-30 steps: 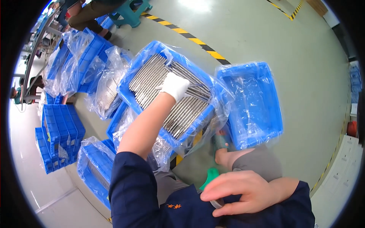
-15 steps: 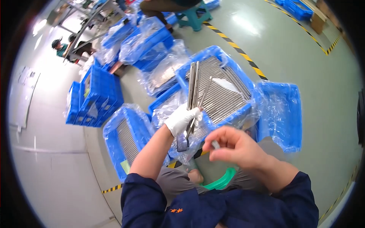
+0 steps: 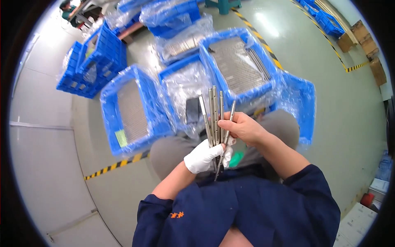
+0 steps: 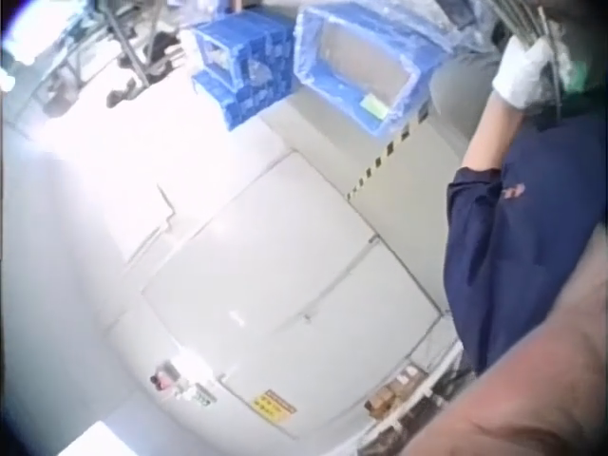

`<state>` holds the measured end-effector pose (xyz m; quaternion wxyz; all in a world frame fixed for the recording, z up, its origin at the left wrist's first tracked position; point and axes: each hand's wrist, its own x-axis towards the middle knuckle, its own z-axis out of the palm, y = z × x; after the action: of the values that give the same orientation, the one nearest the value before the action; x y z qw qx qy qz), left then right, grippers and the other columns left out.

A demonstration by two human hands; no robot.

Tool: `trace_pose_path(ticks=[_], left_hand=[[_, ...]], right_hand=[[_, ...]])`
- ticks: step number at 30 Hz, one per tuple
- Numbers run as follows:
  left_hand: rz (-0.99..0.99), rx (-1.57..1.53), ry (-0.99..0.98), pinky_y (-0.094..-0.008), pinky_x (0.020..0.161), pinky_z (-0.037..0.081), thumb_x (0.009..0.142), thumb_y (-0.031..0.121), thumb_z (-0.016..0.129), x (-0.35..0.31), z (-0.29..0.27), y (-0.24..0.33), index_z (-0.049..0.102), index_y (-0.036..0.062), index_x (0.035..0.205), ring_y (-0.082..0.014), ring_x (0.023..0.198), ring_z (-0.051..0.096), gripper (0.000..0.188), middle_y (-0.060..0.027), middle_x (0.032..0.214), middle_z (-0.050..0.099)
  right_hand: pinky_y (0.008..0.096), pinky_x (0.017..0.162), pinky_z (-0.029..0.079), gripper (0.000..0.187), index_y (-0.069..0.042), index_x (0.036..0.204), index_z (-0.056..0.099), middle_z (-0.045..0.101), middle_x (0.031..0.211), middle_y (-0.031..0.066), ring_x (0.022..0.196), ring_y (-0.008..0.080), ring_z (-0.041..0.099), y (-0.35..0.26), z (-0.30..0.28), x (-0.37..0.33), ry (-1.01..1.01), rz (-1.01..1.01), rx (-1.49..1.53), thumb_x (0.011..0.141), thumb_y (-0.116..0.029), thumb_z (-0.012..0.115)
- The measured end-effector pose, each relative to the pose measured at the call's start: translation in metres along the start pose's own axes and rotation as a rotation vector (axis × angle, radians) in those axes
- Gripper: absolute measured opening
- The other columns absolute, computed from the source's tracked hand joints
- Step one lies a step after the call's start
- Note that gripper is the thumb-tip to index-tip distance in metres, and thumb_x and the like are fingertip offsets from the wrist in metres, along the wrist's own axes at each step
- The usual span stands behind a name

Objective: The person is inspecting and organizing small cylindrical metal rods into blue plastic storage bins.

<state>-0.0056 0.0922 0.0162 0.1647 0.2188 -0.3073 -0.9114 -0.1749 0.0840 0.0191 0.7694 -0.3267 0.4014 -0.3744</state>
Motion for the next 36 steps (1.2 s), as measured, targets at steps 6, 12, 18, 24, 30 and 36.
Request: trace_pose_path(ticks=[6,12,18,24,30,36], left_hand=[[-0.159,-0.079,0.012,-0.0369,0.079,0.047,0.082,0.023,0.055,-0.029,0.003,-0.036,0.039,-0.0015,0.115,-0.0255,0.093,0.056,0.044,-0.0187,0.106,0.053],[-0.085,-0.134,0.047,-0.0377,0.084,0.045,0.081,0.024,0.056,-0.032,0.007,-0.040,0.044,-0.0026,0.115,-0.0258,0.102,0.052,0.045,-0.0159,0.112,0.052],[-0.114,-0.083,0.116,-0.0350,0.081,0.046,0.082,0.015,0.055,-0.029,0.017,-0.036,0.047,-0.0030,0.111,-0.0224,0.095,0.056,0.035,-0.0139,0.105,0.055],[-0.146,0.064,0.119,-0.0326,0.078,0.047,0.082,0.011,0.055,-0.025,0.013,-0.036,0.050,-0.0040,0.105,-0.0193,0.084,0.058,0.029,-0.0121,0.097,0.058],[-0.112,0.029,0.090,-0.0321,0.077,0.047,0.081,0.014,0.057,-0.025,0.016,-0.035,0.049,-0.0022,0.104,-0.0200,0.085,0.058,0.030,-0.0124,0.097,0.058],[-0.089,0.030,0.016,-0.0329,0.078,0.046,0.080,0.016,0.059,-0.024,0.012,-0.042,0.045,-0.0006,0.109,-0.0208,0.087,0.057,0.037,-0.0129,0.097,0.058]], right_hand=[[0.0255,0.079,0.042,0.026,-0.002,0.106,0.053,0.057,0.093,0.0021,0.085,0.0087,0.052,0.019,0.007,-0.019,0.037,0.029,-0.180,0.086,-0.019,0.049],[0.0278,0.082,0.041,0.023,0.000,0.101,0.056,0.059,0.094,0.0055,0.087,0.0114,0.054,0.020,0.010,-0.024,0.015,0.002,-0.131,0.083,-0.015,0.053],[0.0283,0.080,0.042,0.023,0.002,0.097,0.057,0.060,0.090,0.0060,0.082,0.0123,0.056,0.014,0.014,-0.027,0.038,0.003,-0.091,0.080,-0.014,0.058],[0.0279,0.078,0.043,0.023,-0.001,0.094,0.058,0.061,0.086,0.0051,0.079,0.0122,0.057,0.012,0.014,-0.026,0.106,0.041,0.094,0.075,-0.012,0.064],[0.0268,0.072,0.045,0.023,-0.001,0.093,0.059,0.060,0.084,0.0043,0.076,0.0119,0.057,-0.002,0.008,-0.020,0.094,0.044,0.084,0.074,-0.013,0.066],[0.0268,0.069,0.046,0.027,0.000,0.093,0.058,0.060,0.083,0.0054,0.076,0.0119,0.057,-0.007,0.014,-0.021,0.056,0.074,-0.058,0.071,-0.013,0.068]])
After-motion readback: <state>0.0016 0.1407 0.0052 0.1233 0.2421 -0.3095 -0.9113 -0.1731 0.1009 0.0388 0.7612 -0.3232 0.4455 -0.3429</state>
